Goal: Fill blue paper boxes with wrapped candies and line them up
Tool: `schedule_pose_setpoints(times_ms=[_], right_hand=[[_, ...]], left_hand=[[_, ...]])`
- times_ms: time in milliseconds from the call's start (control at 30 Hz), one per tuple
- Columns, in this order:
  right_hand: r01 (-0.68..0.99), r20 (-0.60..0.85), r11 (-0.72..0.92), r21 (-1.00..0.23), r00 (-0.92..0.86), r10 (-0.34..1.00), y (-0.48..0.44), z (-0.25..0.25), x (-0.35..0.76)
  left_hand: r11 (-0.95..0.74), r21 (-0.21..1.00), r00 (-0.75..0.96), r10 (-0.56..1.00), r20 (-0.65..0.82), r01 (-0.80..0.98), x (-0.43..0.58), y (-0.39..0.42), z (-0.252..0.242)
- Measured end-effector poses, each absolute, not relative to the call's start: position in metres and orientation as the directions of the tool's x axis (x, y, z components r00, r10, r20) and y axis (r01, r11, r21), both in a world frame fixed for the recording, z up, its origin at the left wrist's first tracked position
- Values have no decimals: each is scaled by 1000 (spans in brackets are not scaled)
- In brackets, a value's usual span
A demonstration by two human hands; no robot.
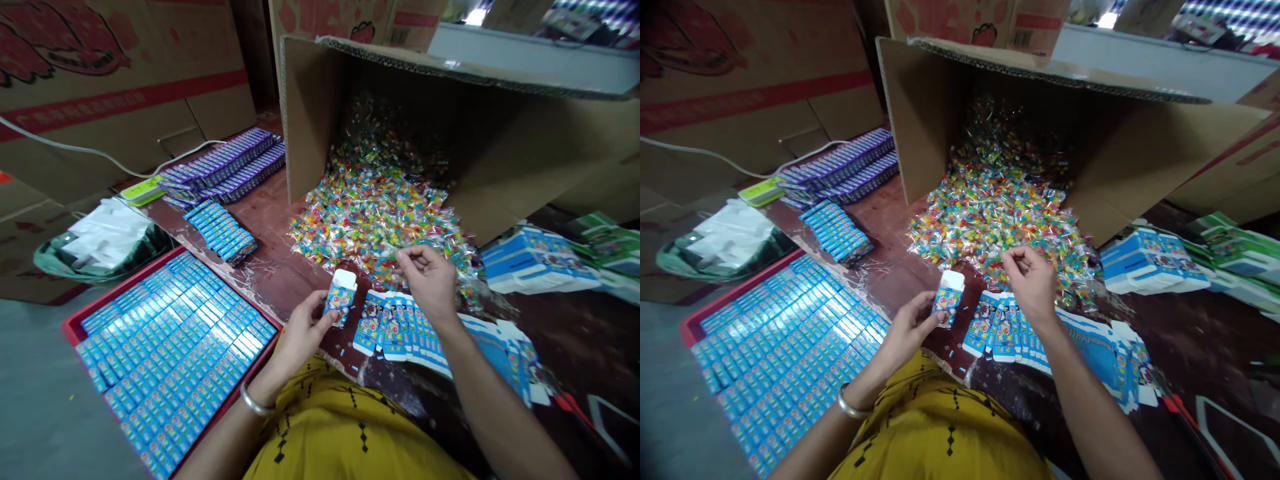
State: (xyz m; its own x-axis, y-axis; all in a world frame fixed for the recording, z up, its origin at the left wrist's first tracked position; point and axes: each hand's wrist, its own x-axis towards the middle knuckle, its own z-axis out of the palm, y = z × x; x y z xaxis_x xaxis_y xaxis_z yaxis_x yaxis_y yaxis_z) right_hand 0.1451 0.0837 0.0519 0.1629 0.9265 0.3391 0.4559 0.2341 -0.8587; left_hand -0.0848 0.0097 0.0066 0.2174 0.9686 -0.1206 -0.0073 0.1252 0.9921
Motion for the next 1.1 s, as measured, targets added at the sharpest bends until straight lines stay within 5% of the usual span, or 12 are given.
schedule_pose_setpoints(times_ms=[133,333,433,633,900,1100], right_hand=[[259,255,229,-938,71,964,66,63,111],[555,351,401,-728,-201,915,61,67,99],[486,275,404,-775,-316,908,60,67,102],[233,106,162,-959,-234,966,43,47,99],[273,160,215,-938,-208,965,36,37,86],[84,169,183,-980,-149,974,40,42,79]], left_hand=[[104,995,260,960,-101,3,-74,6,13],[84,995,209,975,-72,-51,-75,4,20],[67,990,142,989,-50,-120,-74,3,23],[20,970,87,996,1,-242,-75,0,29],[135,966,221,972,-85,-222,-79,-1,27],[80,948,126,991,-42,-307,-76,-2,27]])
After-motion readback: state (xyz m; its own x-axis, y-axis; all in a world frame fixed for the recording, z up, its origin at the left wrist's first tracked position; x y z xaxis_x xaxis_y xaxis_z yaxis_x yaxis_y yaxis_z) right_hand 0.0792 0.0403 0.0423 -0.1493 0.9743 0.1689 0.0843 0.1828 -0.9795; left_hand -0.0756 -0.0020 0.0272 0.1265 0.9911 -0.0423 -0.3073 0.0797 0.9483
